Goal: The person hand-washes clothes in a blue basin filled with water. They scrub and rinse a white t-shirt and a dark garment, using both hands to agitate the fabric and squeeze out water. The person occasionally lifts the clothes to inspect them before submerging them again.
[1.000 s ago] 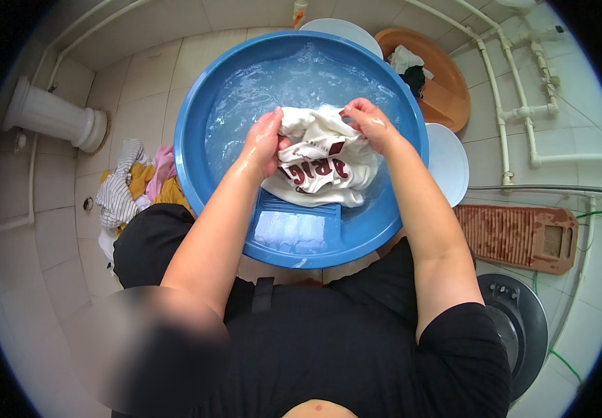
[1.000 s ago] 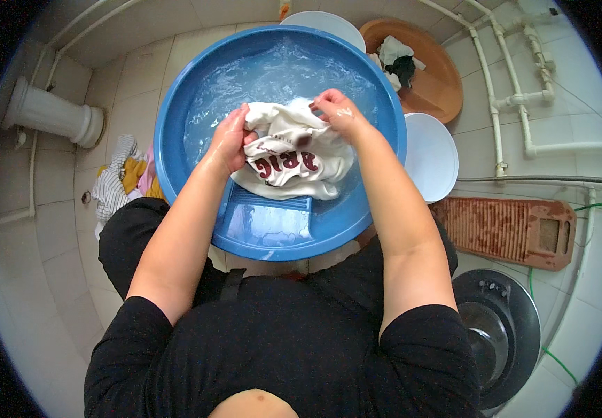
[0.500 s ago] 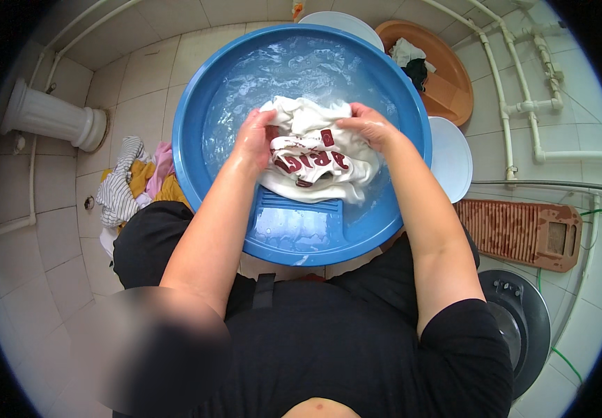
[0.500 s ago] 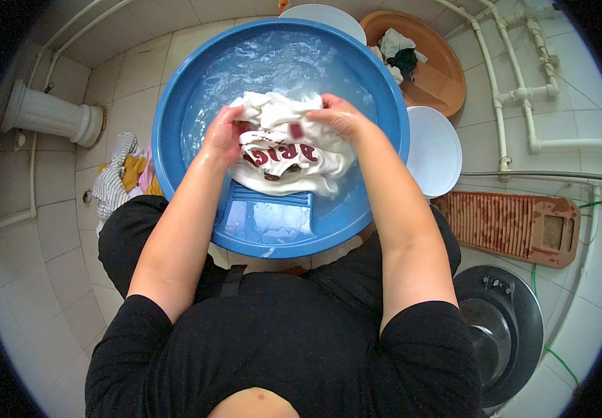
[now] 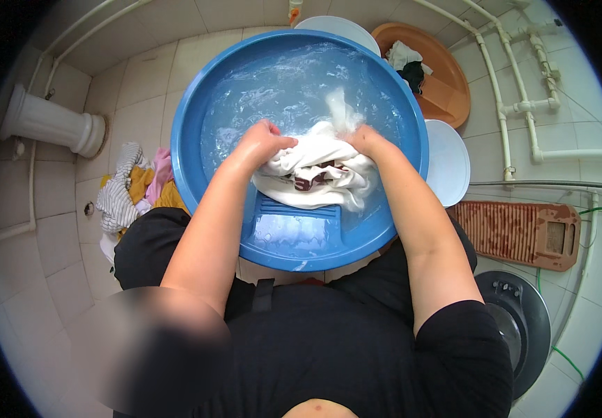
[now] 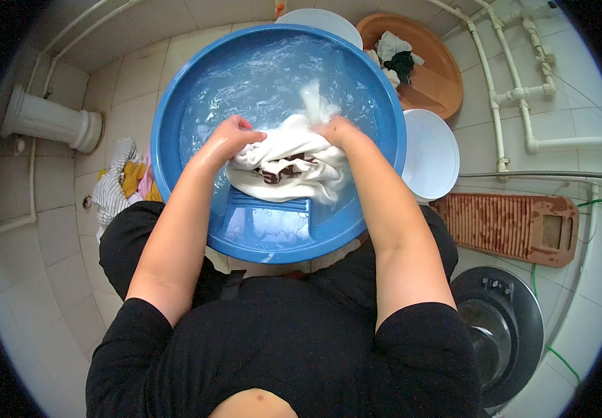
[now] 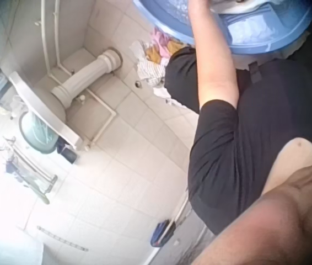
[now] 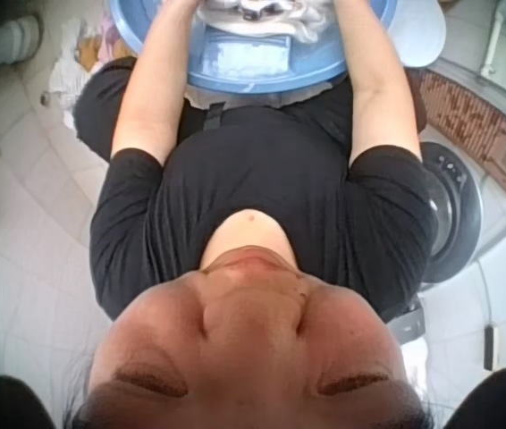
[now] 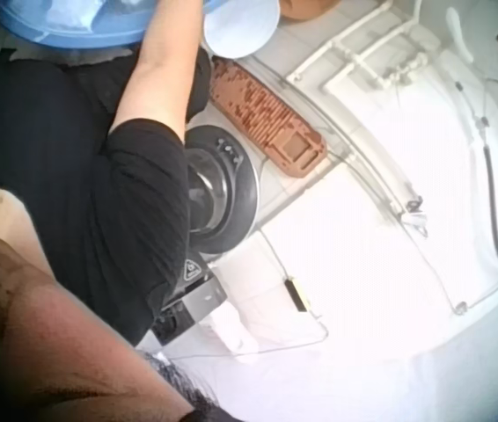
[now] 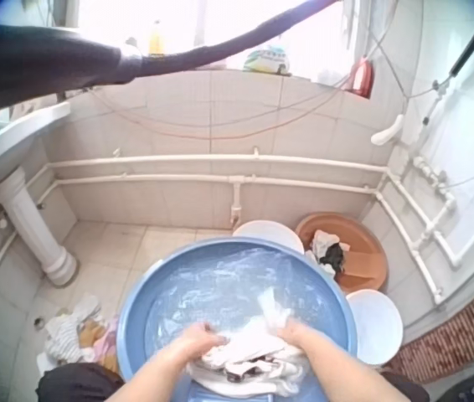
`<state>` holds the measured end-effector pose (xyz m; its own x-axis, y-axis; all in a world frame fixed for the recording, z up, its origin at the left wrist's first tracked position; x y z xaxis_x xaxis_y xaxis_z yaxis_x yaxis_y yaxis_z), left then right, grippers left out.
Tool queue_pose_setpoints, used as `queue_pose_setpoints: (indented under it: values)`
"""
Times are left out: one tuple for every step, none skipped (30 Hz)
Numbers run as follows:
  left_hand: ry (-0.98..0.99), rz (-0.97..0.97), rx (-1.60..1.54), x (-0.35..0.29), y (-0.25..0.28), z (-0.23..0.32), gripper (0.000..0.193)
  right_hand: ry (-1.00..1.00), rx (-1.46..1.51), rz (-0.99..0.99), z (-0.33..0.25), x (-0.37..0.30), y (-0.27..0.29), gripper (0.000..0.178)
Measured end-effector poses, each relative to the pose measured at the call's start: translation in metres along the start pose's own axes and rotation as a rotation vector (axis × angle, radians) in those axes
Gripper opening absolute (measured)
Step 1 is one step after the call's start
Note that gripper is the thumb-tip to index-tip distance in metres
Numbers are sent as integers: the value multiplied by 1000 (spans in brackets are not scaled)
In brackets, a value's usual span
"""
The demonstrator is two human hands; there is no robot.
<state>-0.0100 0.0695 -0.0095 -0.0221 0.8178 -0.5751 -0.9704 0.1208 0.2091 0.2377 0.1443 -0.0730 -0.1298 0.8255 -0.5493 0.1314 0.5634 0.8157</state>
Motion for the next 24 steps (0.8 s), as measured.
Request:
queue_pose_setpoints:
  values:
    - [-122,90,97,10,-2,-12,59,-40,-22,-30,1,3,-3,65]
    - [-66,41,90,15,-3,-20,58,-50,-58,57,-6,-1,4,58]
    - [-11,-8,83,18,-4,-26,58,-60,-92,145,-13,-8,10,51]
    - [42,-60,75,17,-5,-25,57,-74,-129,234,-17,-14,17,44]
    - [0,-97,107,14,-5,-22,44,-16,279,169,-20,-14,19,40]
    - [-80,-87,56,11,-4,-16,39,45,686,97,-22,-11,22,36]
    - [-161,-80,3,6,-4,-8,34,106,1089,21,-24,-10,26,32]
    - [-241,-65,-52,0,-1,-1,29,83,1191,-5,-29,-15,40,26]
    - [-222,-55,-225,-4,0,3,17,114,1212,-32,-35,-24,53,27]
    - [-246,-69,-320,-8,3,9,16,147,1233,-56,-40,-35,68,28]
    - [-269,-84,-414,-11,6,15,15,186,1248,-67,-43,-43,80,27]
    - [-293,-100,-508,-14,9,19,13,237,1249,-61,-42,-43,85,27]
    - [-344,-172,-658,-20,9,28,12,276,1270,-63,-41,-47,91,27]
    - [-377,-218,-843,-31,7,37,13,315,1290,-65,-41,-52,96,28]
    - [-441,-255,-843,-38,6,46,14,315,1198,-75,-39,-50,91,29]
    - [-504,-288,-839,-47,8,53,15,317,1108,-89,-35,-44,79,31]
    - [-521,-290,-813,-54,8,60,14,344,688,-138,-31,-42,69,37]
    - [-537,-292,-787,-63,7,67,13,352,554,-188,-26,-46,52,47]
    - [-556,-280,-761,-71,11,70,12,370,475,-178,-38,-72,52,55]
    - [-541,-217,-738,-74,12,71,12,322,411,-227,-33,-70,40,61]
    - [-528,-154,-715,-76,13,70,12,400,353,-209,-27,-64,31,63]
    - [-508,-84,-690,-78,15,65,12,481,296,-198,-24,-62,24,66]
    - [-479,59,-642,-80,20,57,14,465,178,-187,-27,-70,26,58]
    - [-505,128,-492,-75,25,43,16,458,77,-227,-33,-80,29,53]
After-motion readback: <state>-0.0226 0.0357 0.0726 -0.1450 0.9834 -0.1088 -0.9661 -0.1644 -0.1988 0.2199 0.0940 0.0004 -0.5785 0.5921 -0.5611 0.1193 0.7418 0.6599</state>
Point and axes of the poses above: each hand's wrist, its own x-axis towards the middle knuckle, its own y-axis out of the back of the hand, z = x × y, the point moved 3 cm from there along x, towards the middle knuckle, and after that the axes turned 15 degrees about -x, right-handed, at the moved point
